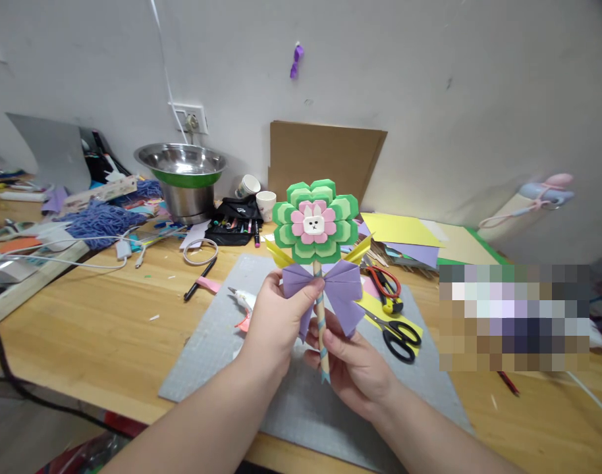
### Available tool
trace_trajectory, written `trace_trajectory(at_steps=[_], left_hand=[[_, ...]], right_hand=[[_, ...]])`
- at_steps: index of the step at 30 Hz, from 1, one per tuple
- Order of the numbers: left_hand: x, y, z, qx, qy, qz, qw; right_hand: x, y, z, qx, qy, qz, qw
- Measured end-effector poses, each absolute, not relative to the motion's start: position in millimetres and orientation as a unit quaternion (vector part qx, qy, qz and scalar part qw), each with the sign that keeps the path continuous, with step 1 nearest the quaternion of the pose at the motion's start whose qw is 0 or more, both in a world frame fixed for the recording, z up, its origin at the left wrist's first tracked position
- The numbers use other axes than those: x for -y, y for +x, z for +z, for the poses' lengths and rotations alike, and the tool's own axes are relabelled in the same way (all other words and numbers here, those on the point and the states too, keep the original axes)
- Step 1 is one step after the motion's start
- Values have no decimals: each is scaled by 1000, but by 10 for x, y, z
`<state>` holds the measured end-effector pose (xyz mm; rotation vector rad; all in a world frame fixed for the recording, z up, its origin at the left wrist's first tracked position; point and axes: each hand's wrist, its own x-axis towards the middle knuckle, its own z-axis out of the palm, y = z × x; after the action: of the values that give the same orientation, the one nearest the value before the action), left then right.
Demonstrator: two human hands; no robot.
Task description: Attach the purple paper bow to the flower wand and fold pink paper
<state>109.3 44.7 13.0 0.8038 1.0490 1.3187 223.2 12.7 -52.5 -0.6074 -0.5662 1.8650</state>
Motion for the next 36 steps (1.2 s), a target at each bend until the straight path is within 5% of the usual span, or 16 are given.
trace_trajectory(at_steps=[36], left_hand=[[-393,1187,88,-445,332,613,563]], right_hand=[[-123,2235,-486,234,-261,781,517]])
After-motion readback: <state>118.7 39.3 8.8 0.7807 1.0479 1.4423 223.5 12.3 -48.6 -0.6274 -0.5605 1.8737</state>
